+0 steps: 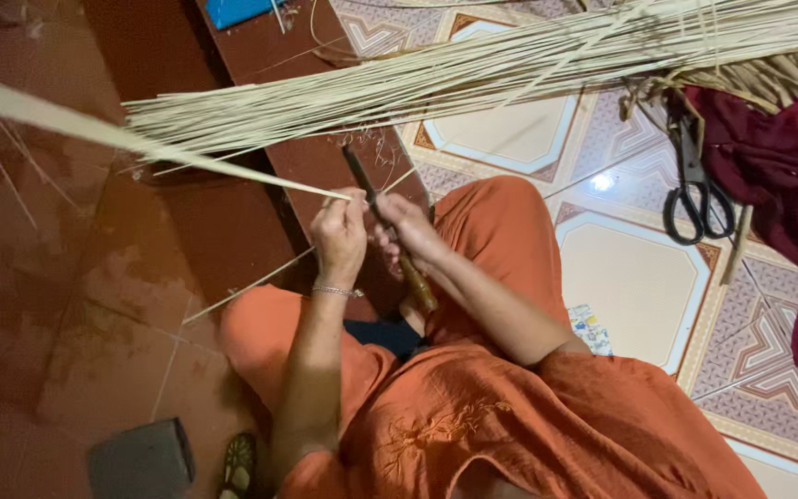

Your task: The person sits on the floor and uses a knife to shave and split long bamboo strips. They then gather the strips, trim the ends with scissors, and tie them into a bundle using a thin strip of bamboo.

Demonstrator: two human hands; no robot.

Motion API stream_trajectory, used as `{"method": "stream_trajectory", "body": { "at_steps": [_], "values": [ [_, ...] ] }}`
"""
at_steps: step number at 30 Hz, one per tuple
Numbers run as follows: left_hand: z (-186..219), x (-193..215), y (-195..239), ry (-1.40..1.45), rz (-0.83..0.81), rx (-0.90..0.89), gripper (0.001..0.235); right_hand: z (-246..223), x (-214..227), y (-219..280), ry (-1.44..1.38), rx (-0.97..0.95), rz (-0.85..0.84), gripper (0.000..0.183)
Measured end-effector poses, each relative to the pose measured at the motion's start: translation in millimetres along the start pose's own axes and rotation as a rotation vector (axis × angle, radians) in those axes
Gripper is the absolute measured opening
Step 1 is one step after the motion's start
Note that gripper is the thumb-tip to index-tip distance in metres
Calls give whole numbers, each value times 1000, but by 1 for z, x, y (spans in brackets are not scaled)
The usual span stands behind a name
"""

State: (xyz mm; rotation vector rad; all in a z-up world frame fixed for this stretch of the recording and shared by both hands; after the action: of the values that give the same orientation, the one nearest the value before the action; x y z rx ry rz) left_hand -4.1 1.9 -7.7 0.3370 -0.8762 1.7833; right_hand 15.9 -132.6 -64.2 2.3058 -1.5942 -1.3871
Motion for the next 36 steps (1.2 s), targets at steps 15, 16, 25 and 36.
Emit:
{"method": "stream_trajectory", "body": {
  "at_steps": [15, 16, 25, 36],
  "values": [
    [-74, 99, 23, 888, 329, 484, 31, -83, 80, 30, -151, 86, -78, 47],
    [-81, 107, 26, 891, 351, 499, 32, -86, 88, 30, -171, 84, -74, 47],
    [-129, 165, 49, 854, 531, 574, 34, -105, 162, 26, -180, 203, -25, 50],
    [-69, 131, 15, 1005, 430, 458, 37, -80, 57, 49, -58, 268, -84, 55]
  ]
}}
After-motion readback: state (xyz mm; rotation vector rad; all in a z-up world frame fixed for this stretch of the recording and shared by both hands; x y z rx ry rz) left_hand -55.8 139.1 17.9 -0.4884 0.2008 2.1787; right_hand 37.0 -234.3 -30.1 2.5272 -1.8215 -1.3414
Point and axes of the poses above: each hand's wrist, its own y-axis away from the middle knuckle, its own x-axis out of the back of the hand, z = x × y, the point moved 1 cm from there along -y, towards the middle knuckle, and after that the axes turned 7 degrees about -y, right-handed, at the moved point
